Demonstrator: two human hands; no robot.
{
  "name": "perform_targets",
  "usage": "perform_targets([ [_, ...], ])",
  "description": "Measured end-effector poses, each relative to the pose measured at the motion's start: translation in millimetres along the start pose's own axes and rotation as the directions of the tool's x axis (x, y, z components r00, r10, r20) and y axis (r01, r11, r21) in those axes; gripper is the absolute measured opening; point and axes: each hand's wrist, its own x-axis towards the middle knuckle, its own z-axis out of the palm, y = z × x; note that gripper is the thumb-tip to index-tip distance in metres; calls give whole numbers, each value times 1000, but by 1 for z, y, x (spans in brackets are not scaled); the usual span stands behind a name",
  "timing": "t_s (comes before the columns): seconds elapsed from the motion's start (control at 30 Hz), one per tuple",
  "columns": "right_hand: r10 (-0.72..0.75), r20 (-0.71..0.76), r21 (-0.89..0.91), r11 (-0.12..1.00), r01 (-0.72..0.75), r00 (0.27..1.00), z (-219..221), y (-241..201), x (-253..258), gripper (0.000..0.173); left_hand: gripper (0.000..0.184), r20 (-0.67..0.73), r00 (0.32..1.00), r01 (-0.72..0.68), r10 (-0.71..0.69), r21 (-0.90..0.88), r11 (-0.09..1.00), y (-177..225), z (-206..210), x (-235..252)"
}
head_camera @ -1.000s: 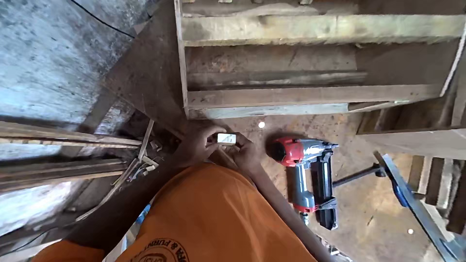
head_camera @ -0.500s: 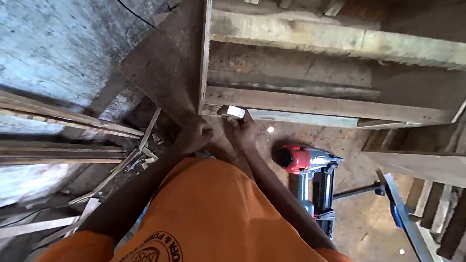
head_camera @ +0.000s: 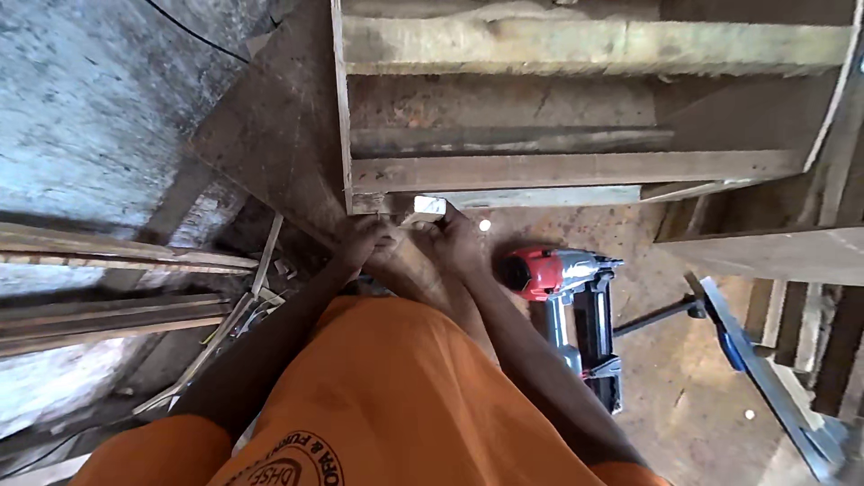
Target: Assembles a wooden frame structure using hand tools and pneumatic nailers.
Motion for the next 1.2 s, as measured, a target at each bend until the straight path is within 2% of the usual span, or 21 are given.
perform_targets([
  [0.1, -11, -72, 21, 1000, 13, 997, 14, 8, 2, 32, 41, -145, 988, 52, -56, -30, 998, 5, 7, 6],
  [0.17, -20, -107, 22, 1000, 22, 994, 20, 6, 5, 33, 36, -230, 968, 83, -97, -70, 994, 3, 8, 13],
  [0.27, -54, -129, 51, 997, 61, 990, 23, 7, 8, 34, 31, -225, 968, 107, -113, -35, 994, 2, 3, 11],
  [0.37, -81, -122, 74, 993, 90, 989, 27, 9, 12, 34, 27, -154, 988, 60, -24, 234, 970, -7, -15, -5],
  [0.43, -77, -87, 67, 994, 83, 993, 29, 6, 15, 33, 27, -52, 998, -6, 40, 535, 845, -9, -30, -19],
  [0.47, -71, -68, 60, 995, 75, 995, 30, 4, 16, 32, 32, -36, 998, -9, 43, 650, 760, -6, -34, -29],
  [0.53, -61, -38, 26, 998, 62, 997, 33, 1, 19, 31, 40, -112, 989, 25, 95, 766, 643, 3, -32, -49],
  [0.57, -60, -22, 1, 998, 60, 998, 33, 0, 20, 32, 38, -131, 972, -13, 195, 799, 601, 8, -30, -58],
  [0.6, -62, -5, -30, 998, 62, 998, 33, -2, 21, 32, 34, -105, 931, -113, 349, 828, 549, 10, -29, -65],
  [0.67, -62, 31, -80, 995, 64, 998, 31, -7, 23, 31, 29, 12, 770, -338, 639, 856, 391, 17, -27, -69],
  [0.73, -49, 63, -111, 992, 56, 997, 29, -11, 23, 33, 35, 100, 622, -425, 777, 876, 228, 34, -21, -67],
  [0.77, -47, 68, -129, 990, 55, 997, 28, -13, 23, 33, 43, 136, 586, -426, 799, 890, 161, 45, -18, -64],
  [0.8, -48, 68, -144, 988, 57, 997, 27, -15, 23, 32, 54, 172, 583, -406, 794, 908, 101, 57, -15, -58],
  [0.83, -50, 62, -154, 986, 59, 997, 28, -15, 23, 32, 65, 206, 612, -374, 763, 926, 51, 68, -13, -53],
  [0.9, -59, 47, -170, 983, 66, 997, 31, -13, 22, 33, 83, 240, 741, -294, 627, 956, -20, 89, -9, -42],
  [0.97, -41, 55, -196, 979, 51, 998, 30, -16, 23, 33, 85, 259, 815, -261, 518, 963, -72, 105, -7, -30],
  [1.03, -21, 69, -206, 978, 35, 997, 27, -20, 24, 32, 83, 285, 836, -259, 469, 958, -121, 113, -7, -21],
  [1.2, 36, 86, -239, 971, -14, 996, 27, -24, 23, 37, 78, 325, 826, -290, 461, 946, -146, 112, -10, -16],
])
